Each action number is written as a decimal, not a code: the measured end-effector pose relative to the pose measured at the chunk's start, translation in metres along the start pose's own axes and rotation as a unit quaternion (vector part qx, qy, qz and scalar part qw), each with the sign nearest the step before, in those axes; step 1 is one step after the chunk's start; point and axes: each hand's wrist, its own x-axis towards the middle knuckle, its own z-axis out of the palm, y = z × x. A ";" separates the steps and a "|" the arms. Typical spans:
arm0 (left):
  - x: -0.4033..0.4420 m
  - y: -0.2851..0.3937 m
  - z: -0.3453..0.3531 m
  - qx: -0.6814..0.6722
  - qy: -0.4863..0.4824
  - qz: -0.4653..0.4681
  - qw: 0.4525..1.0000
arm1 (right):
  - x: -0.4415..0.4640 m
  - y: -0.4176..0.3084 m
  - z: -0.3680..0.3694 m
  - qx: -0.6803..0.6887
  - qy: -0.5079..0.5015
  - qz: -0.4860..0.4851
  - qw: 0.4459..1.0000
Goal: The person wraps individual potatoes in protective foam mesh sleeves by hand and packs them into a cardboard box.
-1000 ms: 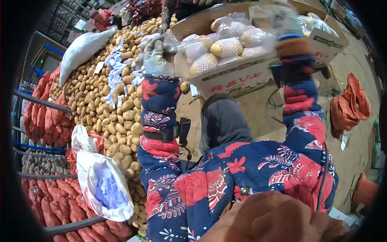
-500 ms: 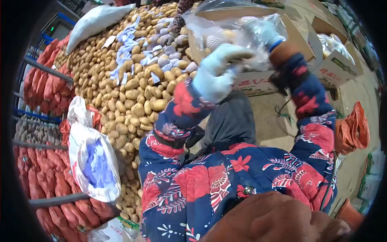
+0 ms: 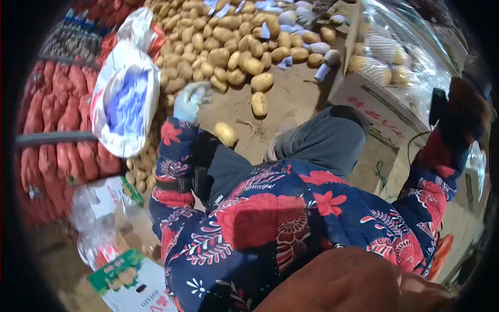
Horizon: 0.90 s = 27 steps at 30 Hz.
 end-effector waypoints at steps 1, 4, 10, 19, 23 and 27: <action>-0.010 0.014 0.003 0.001 0.029 0.001 1.000 | -0.013 -0.054 0.016 0.081 -0.070 -0.045 0.993; -0.015 0.026 -0.002 0.252 0.025 0.187 0.949 | -0.115 -0.203 0.057 0.455 -0.428 0.020 0.780; -0.038 -0.039 -0.037 0.018 0.020 0.004 1.000 | -0.364 -0.392 0.132 0.336 -0.764 -0.050 0.548; -0.062 -0.015 -0.035 -0.029 0.040 -0.027 0.998 | -0.516 -0.429 0.117 0.259 -0.905 -0.105 0.319; -0.105 0.007 -0.067 -0.018 0.106 -0.002 0.994 | -0.526 -0.480 0.123 0.360 -0.869 -0.084 0.327; -0.114 0.001 -0.110 -0.031 0.186 0.069 0.980 | -0.527 -0.501 0.161 0.372 -0.872 -0.060 0.312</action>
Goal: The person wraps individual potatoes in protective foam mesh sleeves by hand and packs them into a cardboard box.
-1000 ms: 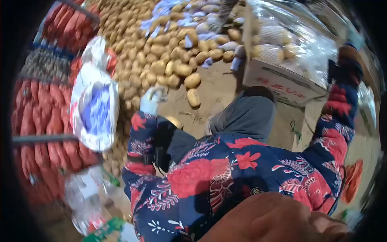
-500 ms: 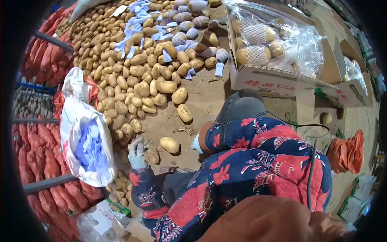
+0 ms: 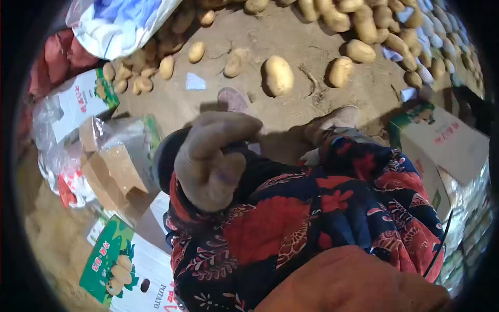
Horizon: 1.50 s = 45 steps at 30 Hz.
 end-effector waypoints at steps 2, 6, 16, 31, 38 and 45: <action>-0.002 -0.015 -0.017 -0.004 -0.007 -0.041 0.999 | 0.016 0.003 -0.008 0.008 -0.011 0.009 1.000; 0.022 -0.033 -0.040 0.033 -0.056 -0.101 0.993 | 0.041 0.002 -0.015 0.021 -0.034 0.006 0.999; 0.051 -0.029 -0.029 -0.063 -0.145 -0.158 0.975 | 0.021 -0.035 0.023 0.131 -0.071 -0.087 0.985; 0.004 -0.001 -0.014 0.087 -0.173 -0.029 0.981 | -0.008 0.051 -0.058 -0.346 0.092 0.237 0.903; -0.001 0.025 -0.017 0.160 -0.144 0.159 0.964 | -0.059 0.057 0.020 -0.044 -0.030 0.479 0.876; -0.056 0.016 -0.083 0.018 0.165 0.181 0.969 | -0.031 -0.023 -0.024 -0.177 0.071 0.284 0.940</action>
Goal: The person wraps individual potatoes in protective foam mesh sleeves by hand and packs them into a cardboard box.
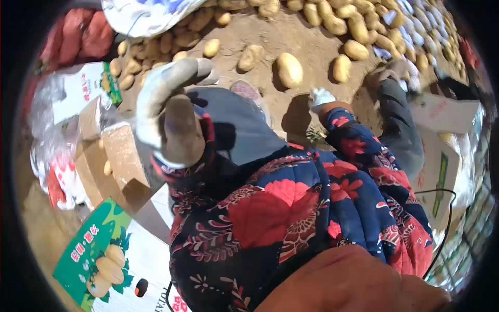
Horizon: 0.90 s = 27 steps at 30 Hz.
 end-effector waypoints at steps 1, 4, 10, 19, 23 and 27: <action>-0.007 -0.006 -0.010 0.003 -0.001 -0.039 0.999 | 0.001 -0.011 -0.005 0.092 0.130 -0.027 0.987; -0.017 -0.003 -0.020 0.072 -0.032 -0.098 0.992 | 0.022 -0.043 -0.019 0.130 0.270 -0.032 0.953; -0.008 -0.018 -0.026 -0.041 -0.147 -0.121 0.981 | 0.055 -0.083 -0.025 0.127 0.109 0.014 0.986; -0.009 -0.043 -0.053 -0.119 -0.142 -0.144 0.972 | 0.144 -0.092 -0.112 -0.008 0.376 -0.148 0.915; -0.006 -0.046 -0.060 -0.088 -0.202 -0.157 0.963 | 0.190 -0.172 -0.085 0.111 0.098 -0.183 0.972; -0.001 -0.041 -0.067 -0.059 -0.214 -0.204 0.954 | 0.221 -0.155 -0.081 0.148 0.143 -0.134 0.970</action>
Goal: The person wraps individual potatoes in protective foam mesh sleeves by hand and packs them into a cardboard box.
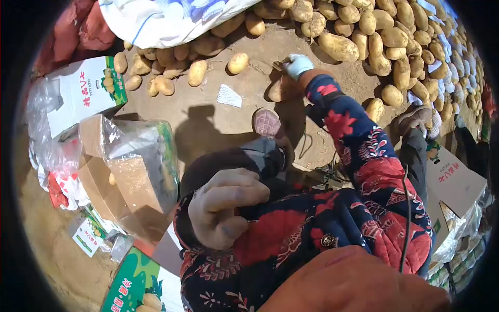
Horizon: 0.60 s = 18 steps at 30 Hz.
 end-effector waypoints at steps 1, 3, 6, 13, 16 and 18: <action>0.000 -0.001 -0.001 0.016 -0.011 -0.006 1.000 | -0.002 0.016 -0.006 0.023 0.039 0.002 0.999; -0.002 -0.007 0.006 -0.022 0.013 0.000 1.000 | -0.015 0.045 -0.026 0.093 0.072 0.040 0.992; 0.000 -0.007 0.009 -0.041 0.030 0.017 0.999 | -0.065 0.119 -0.013 -0.010 0.127 -0.060 0.990; 0.004 0.000 0.018 -0.039 0.028 0.003 0.999 | -0.176 0.186 -0.041 -0.320 -0.365 -0.009 0.874; 0.005 0.001 0.023 -0.046 0.042 -0.018 0.998 | -0.094 0.145 -0.129 -0.206 -0.017 -0.029 0.978; 0.010 0.001 0.025 -0.026 0.033 -0.011 0.999 | -0.042 0.130 -0.161 -0.132 0.236 -0.115 0.956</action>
